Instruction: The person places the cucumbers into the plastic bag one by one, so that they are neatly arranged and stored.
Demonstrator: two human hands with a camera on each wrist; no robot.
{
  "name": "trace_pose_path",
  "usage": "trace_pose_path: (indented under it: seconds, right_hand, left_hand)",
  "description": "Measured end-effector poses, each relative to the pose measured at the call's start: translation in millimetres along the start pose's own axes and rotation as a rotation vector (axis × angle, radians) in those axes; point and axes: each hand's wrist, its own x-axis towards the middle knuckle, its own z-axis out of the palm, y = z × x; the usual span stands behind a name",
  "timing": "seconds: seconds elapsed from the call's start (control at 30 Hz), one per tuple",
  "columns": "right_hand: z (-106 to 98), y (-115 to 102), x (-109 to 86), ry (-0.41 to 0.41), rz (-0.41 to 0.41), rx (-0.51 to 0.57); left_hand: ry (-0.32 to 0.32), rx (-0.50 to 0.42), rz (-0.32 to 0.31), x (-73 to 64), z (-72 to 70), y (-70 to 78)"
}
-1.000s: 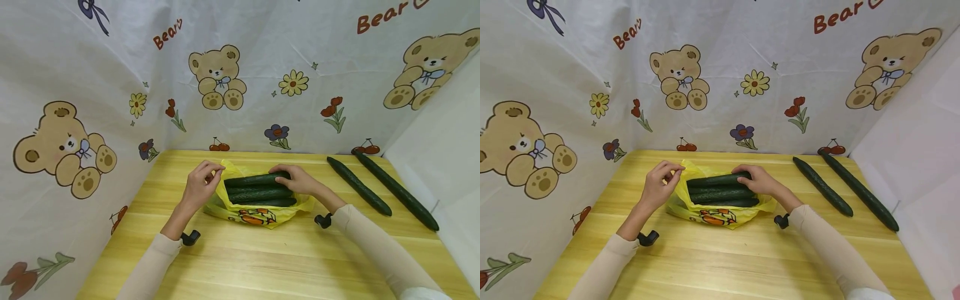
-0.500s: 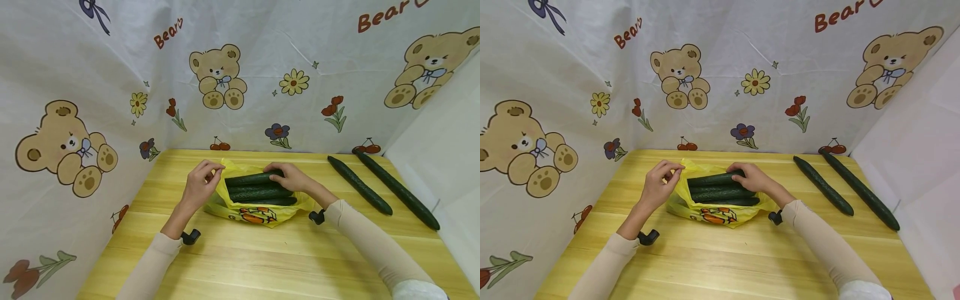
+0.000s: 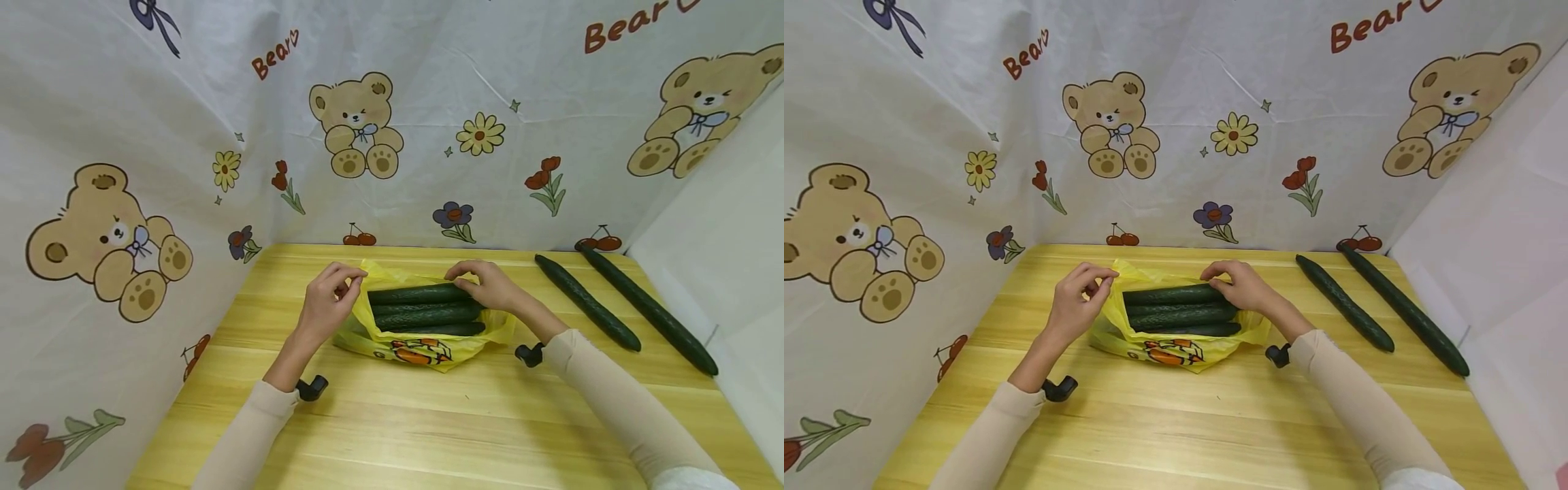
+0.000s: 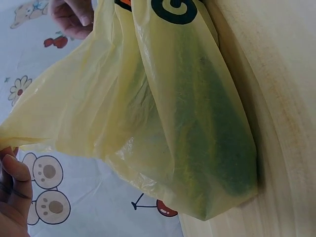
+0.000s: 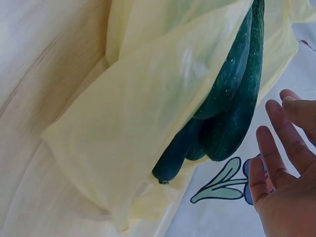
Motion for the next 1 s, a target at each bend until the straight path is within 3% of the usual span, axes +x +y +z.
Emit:
trace_pose_path:
  seconds: [0.23,0.43,0.8,1.0]
  right_hand:
    - [-7,5,-8.3,0.011,0.006,-0.014]
    - [-20,18,-26.5,0.034,0.052,-0.015]
    - [-50,53,-86.5,0.091,0.198,-0.067]
    - [-75,84,-124.5,0.163,0.183,-0.157]
  left_hand:
    - [0.001,0.003,0.001,1.9,-0.8,0.1]
    - [-0.013,0.000,-0.001,2.2,-0.4,0.1]
    - [-0.014,-0.002,-0.004,2.0,1.3,0.4]
    - [-0.018,-0.002,0.006,-1.1,2.1,-1.1]
